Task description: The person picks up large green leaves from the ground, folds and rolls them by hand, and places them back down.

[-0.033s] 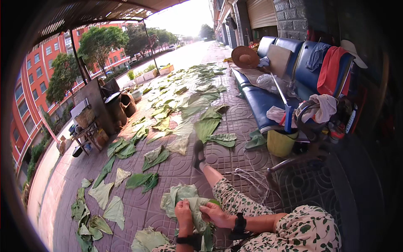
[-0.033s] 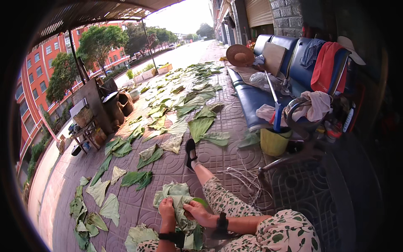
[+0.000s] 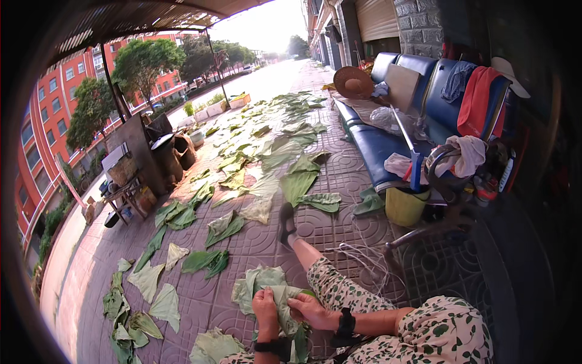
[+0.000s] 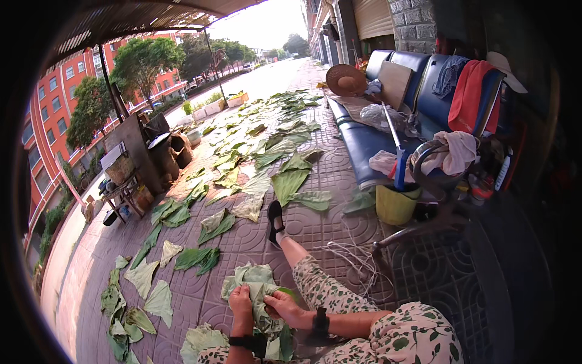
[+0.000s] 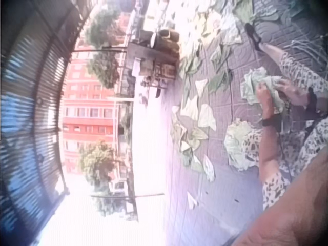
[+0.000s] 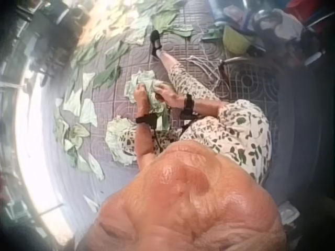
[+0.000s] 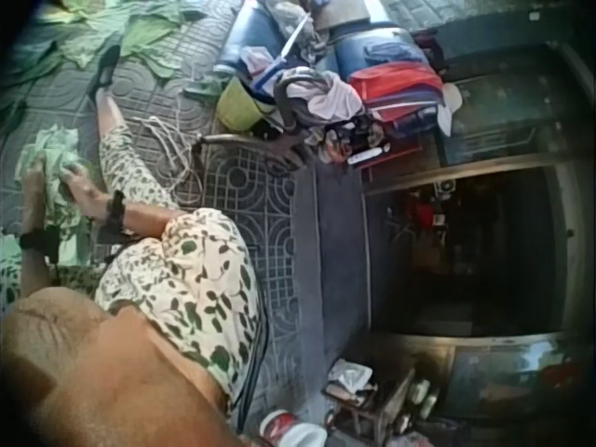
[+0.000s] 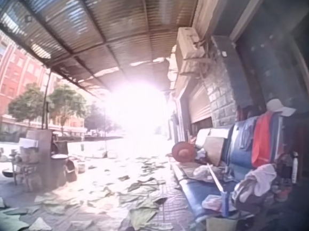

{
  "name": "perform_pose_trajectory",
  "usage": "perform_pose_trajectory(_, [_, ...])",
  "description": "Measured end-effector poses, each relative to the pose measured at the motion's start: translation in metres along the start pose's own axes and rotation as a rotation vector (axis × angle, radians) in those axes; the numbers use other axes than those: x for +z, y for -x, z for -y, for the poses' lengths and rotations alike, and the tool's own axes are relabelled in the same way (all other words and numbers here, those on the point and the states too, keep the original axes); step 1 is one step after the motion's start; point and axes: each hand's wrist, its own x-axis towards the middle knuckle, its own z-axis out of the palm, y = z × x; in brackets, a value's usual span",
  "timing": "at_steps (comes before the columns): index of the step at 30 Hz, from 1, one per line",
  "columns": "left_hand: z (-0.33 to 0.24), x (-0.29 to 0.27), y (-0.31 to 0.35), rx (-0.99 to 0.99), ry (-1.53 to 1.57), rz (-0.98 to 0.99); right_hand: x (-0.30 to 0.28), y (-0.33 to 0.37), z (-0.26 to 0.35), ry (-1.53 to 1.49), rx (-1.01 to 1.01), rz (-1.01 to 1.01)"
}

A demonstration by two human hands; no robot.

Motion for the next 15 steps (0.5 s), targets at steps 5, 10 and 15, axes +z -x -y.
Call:
perform_pose_trajectory(5, [0.006, 0.0, -0.002, 0.003, 0.053, 0.055, -0.004, -0.002, -0.009, -0.053, 0.014, 0.008])
perform_pose_trajectory(10, [-0.006, 0.005, 0.004, -0.019, 0.042, 0.147, -0.002, -0.003, -0.007, -0.04, 0.001, -0.049])
perform_pose_trajectory(15, [0.003, 0.003, -0.001, -0.008, 0.06, 0.112, -0.003, -0.003, -0.007, -0.033, 0.049, -0.036])
